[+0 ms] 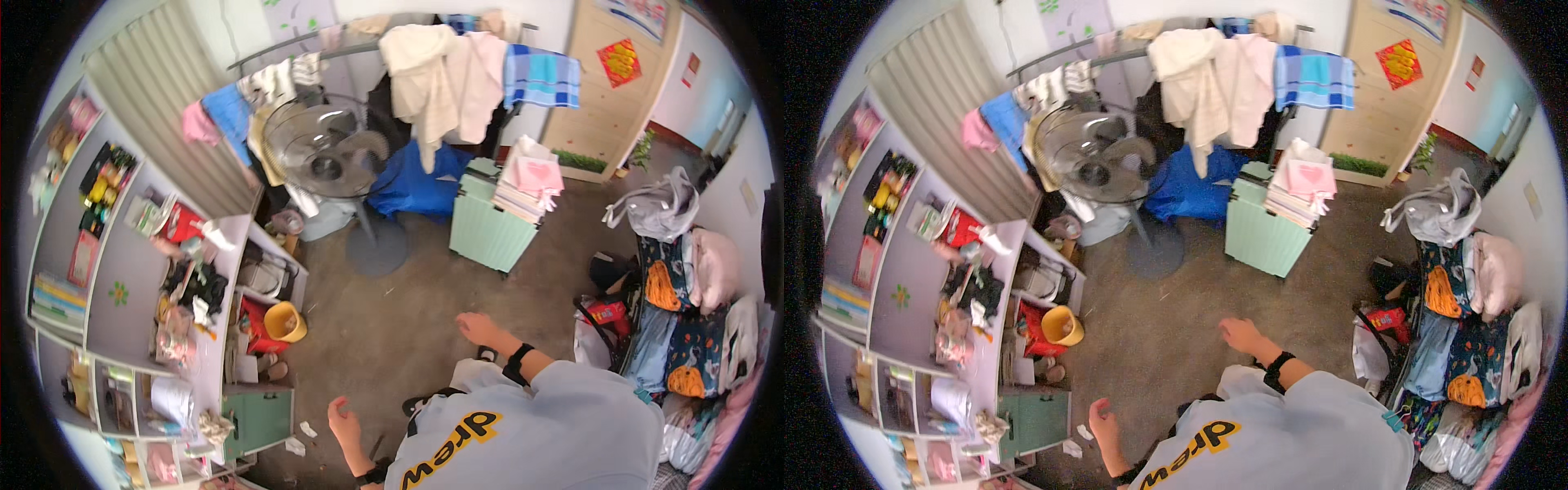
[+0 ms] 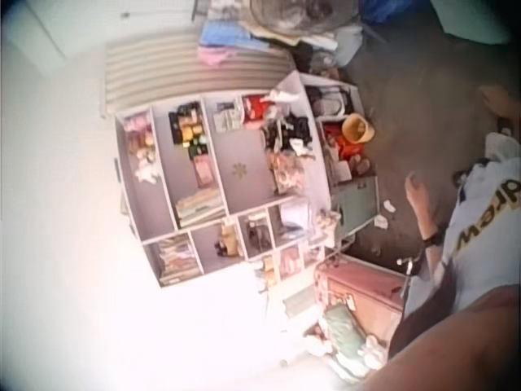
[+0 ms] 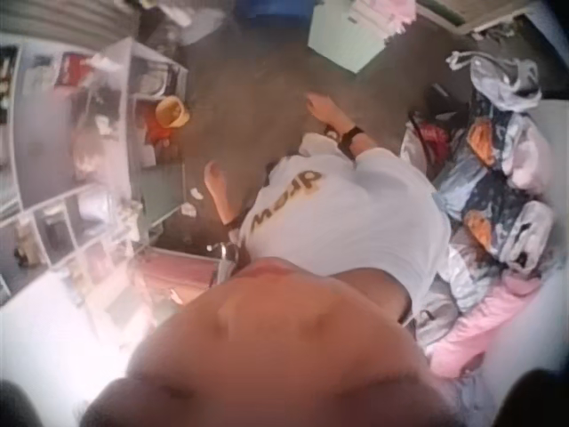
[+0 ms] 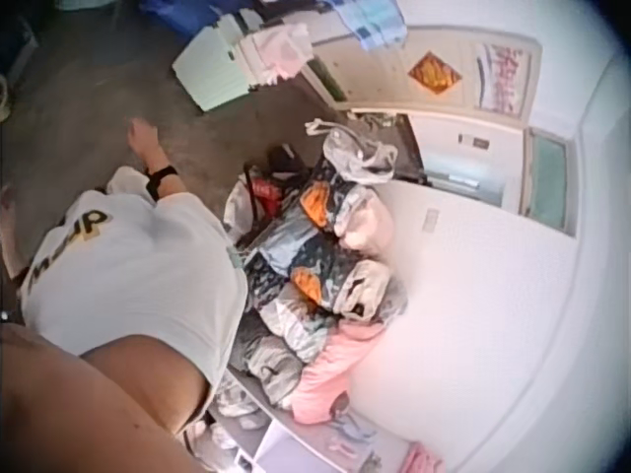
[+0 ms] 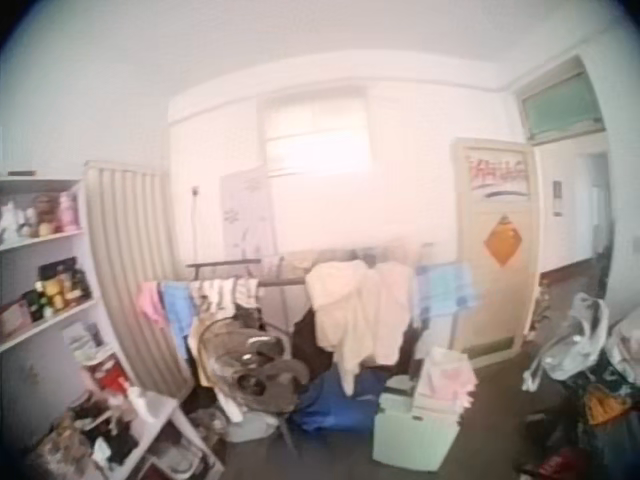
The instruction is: The person picks up various books and a pink gift box from around the room and places them onto a shelf.
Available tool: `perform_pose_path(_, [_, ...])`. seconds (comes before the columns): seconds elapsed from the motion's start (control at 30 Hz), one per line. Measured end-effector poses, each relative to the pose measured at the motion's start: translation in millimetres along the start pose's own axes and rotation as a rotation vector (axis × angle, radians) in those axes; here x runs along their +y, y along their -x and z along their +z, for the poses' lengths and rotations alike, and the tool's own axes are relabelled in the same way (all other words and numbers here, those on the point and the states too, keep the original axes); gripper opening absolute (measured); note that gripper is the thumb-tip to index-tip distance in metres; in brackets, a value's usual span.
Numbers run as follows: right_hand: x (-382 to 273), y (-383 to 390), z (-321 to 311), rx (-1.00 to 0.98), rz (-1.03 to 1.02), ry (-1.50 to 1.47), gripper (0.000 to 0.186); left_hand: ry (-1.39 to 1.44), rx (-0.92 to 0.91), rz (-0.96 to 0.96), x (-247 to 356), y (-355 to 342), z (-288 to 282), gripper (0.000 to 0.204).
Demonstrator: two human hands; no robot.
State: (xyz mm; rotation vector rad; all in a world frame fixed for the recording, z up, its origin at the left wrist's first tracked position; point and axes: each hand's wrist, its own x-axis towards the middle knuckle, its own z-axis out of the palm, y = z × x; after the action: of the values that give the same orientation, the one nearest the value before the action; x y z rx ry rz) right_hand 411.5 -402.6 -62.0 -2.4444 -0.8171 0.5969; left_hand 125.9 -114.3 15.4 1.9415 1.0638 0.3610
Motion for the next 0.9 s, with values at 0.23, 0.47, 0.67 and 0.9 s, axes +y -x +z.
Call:
perform_pose_path(0.23, [94.3,43.8,-60.9,0.033,0.041,-0.047,0.030,-0.007,-0.150,0.198,51.1,-16.8,114.9,0.037])
perform_pose_path(0.47, [212.6,99.0,-129.7,0.258,0.191,0.002,0.032,-0.044,-0.308,0.376,151.6,-20.4,232.0,0.036])
perform_pose_path(0.67, [275.4,145.1,-128.7,0.422,0.326,-0.105,0.028,-0.026,-0.472,0.510,220.7,-29.8,322.3,0.038])
perform_pose_path(0.9, [310.2,155.1,-129.9,0.373,0.454,-0.428,0.030,-0.009,-0.651,0.649,307.4,-33.9,388.7,0.036])
